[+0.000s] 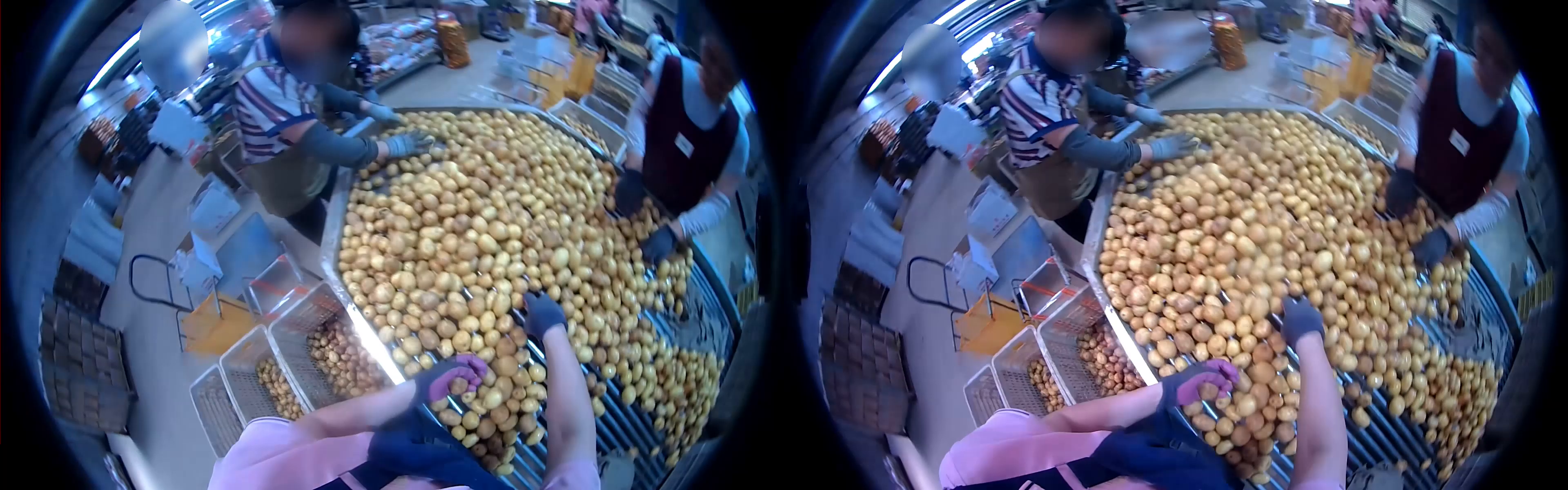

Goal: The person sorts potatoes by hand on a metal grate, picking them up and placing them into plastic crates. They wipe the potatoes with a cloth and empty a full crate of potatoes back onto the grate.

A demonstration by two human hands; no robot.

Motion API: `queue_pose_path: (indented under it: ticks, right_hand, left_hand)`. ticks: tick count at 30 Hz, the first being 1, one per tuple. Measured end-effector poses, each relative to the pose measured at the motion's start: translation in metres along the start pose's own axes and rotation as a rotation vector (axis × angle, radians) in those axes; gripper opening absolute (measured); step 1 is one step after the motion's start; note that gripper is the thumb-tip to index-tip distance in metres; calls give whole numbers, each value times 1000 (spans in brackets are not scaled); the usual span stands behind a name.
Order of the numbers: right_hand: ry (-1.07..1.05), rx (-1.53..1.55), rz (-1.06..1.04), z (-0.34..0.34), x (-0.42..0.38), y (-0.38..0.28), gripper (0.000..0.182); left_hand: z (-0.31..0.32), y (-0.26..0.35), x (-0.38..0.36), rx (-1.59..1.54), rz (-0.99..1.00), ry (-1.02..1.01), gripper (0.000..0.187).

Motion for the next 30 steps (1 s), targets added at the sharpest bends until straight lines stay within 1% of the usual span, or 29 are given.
queue_pose_path:
  ticks: [1, 3, 5, 6, 7, 9, 11, 13, 14, 16, 18, 20, 21, 23, 24, 25, 27, 28, 29, 30]
  right_hand:
    - [-23, -38, 32, -5, -7, -7, 29]
    - [127, -223, 79, 29, -1, -2, 28]
    - [176, -261, 87, 32, 2, -5, 28]
    - [95, -185, 113, 27, 4, -4, 30]
    - [101, -185, 102, 22, 1, -5, 30]
    - [39, -107, 42, 13, -4, -3, 33]
    - [73, -107, 5, 20, -7, -1, 30]
    - [2, -238, 34, 24, -5, -4, 25]
    - [-101, -324, 2, 25, -3, -5, 34]
    - [-105, -354, 16, 47, 16, 7, 36]
    - [-121, -389, 31, 42, 9, 4, 38]
    - [69, -97, -24, 26, -19, 2, 36]
    - [73, -100, -15, 19, -35, -4, 36]
    - [465, 210, -85, 16, -65, -9, 35]
    - [605, 231, -132, 23, -67, -4, 34]
    - [678, 374, -108, 35, -77, 1, 36]
    - [749, 622, -142, 28, -101, -42, 41]
    - [759, 698, -208, 24, -111, -70, 45]
    - [750, 724, -306, 19, -119, -102, 48]
    - [729, 705, -427, 15, -125, -135, 52]
  left_hand:
    - [3, 3, 0, 55, 8, 7, 25]
    - [7, 6, 2, -7, -89, 67, 25]
    - [8, 4, 3, -45, -106, 55, 27]
    - [8, 1, 2, -59, -109, 49, 28]
    - [7, 0, -1, -69, -105, 47, 29]
    - [6, -3, -5, -88, -98, 41, 31]
    - [2, -4, -11, -120, -92, 41, 33]
    - [-4, -6, -19, -174, -82, 47, 35]
    - [-7, -7, -24, -202, -78, 50, 36]
    - [-13, -7, -32, -257, -53, 47, 38]
    - [-11, -4, -40, -333, -17, 43, 40]
    - [-6, 0, -48, -453, 42, 14, 42]
    - [-2, 5, -54, -450, 37, 5, 42]
    - [4, 11, -63, -551, 121, -55, 45]
    - [2, 11, -65, -540, 152, -58, 46]
    - [1, 8, -68, -548, 148, -58, 46]
    - [16, 23, -81, -646, 175, -101, 48]
    - [7, 15, -78, -699, 203, -218, 51]
    - [6, 17, -82, -696, 197, -219, 51]
    - [7, 20, -87, -688, 236, -347, 51]
Point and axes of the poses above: each hand's wrist, its own x-axis towards the middle knuckle, its own z-axis out of the palm, y = z × x, the point moved 1 cm from there along x, towards the middle knuckle, and after that the axes turned 5 degrees about -z, right-handed, at the moved point
